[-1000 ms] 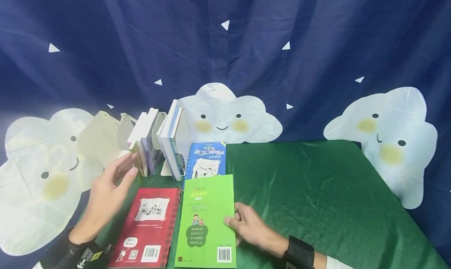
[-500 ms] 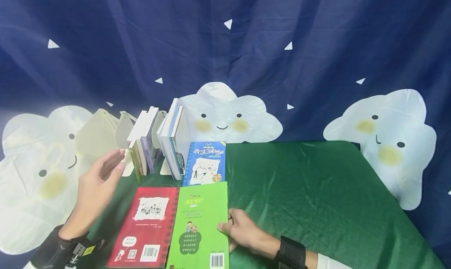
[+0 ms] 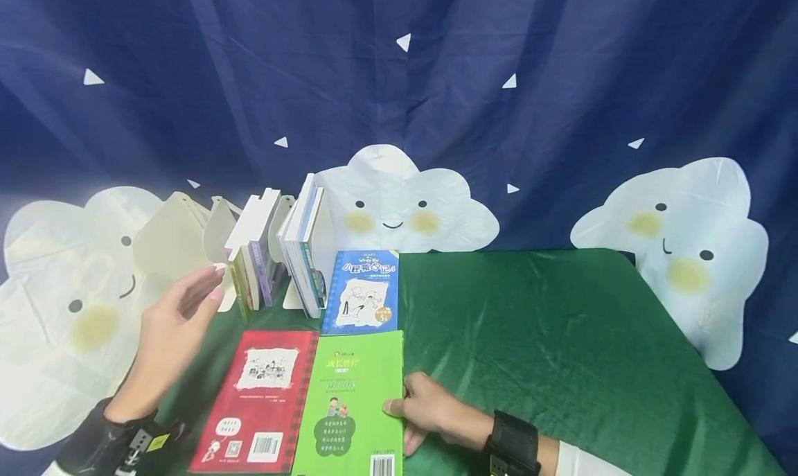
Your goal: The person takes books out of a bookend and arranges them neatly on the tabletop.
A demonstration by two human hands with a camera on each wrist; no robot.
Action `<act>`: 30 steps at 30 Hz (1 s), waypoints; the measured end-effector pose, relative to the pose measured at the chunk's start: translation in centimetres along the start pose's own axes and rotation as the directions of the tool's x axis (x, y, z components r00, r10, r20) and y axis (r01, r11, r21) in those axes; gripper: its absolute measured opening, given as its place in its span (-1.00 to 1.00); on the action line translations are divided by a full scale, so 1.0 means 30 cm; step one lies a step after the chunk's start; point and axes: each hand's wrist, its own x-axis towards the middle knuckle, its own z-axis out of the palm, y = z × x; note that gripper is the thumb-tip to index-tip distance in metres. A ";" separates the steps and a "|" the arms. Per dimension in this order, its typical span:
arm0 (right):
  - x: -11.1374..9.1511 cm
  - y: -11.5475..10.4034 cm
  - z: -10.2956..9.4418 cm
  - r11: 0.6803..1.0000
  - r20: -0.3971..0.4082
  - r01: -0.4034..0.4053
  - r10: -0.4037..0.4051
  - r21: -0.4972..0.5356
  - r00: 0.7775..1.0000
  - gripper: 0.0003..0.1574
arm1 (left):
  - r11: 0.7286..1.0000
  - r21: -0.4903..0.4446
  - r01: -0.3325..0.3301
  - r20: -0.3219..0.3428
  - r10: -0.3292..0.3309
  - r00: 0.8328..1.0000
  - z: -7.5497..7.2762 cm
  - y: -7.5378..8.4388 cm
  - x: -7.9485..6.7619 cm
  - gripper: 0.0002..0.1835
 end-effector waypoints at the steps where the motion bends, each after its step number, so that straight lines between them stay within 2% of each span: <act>1: 0.000 0.000 -0.001 1.000 -0.002 -0.009 0.009 -0.019 1.000 -0.78 | 1.000 0.002 0.003 0.000 -0.003 1.000 0.000 -0.001 0.002 -0.58; 7: 0.004 -0.002 -0.017 0.977 -0.014 -0.036 0.034 -0.211 0.999 -0.52 | 0.999 0.013 0.032 0.003 -0.032 0.999 -0.003 -0.010 0.011 -0.58; 12: 0.005 -0.004 -0.036 0.930 0.020 0.029 -0.024 -0.366 1.000 -0.42 | 0.999 0.016 0.040 0.004 -0.040 0.999 -0.004 -0.015 0.011 -0.59; 16: 0.003 -0.004 -0.044 0.892 0.018 0.045 -0.042 -0.450 0.999 -0.39 | 0.999 0.028 0.040 0.009 -0.040 0.999 0.000 -0.021 0.008 -0.58; 22: -0.003 -0.001 -0.043 0.859 0.021 0.053 -0.050 -0.509 0.999 -0.38 | 0.996 0.072 0.060 0.001 -0.060 0.998 0.003 -0.031 0.004 -0.57; 30: 0.000 0.002 -0.032 0.824 0.011 0.059 -0.064 -0.564 0.998 -0.41 | 0.992 0.085 0.090 -0.009 -0.089 0.996 0.001 -0.034 0.002 -0.56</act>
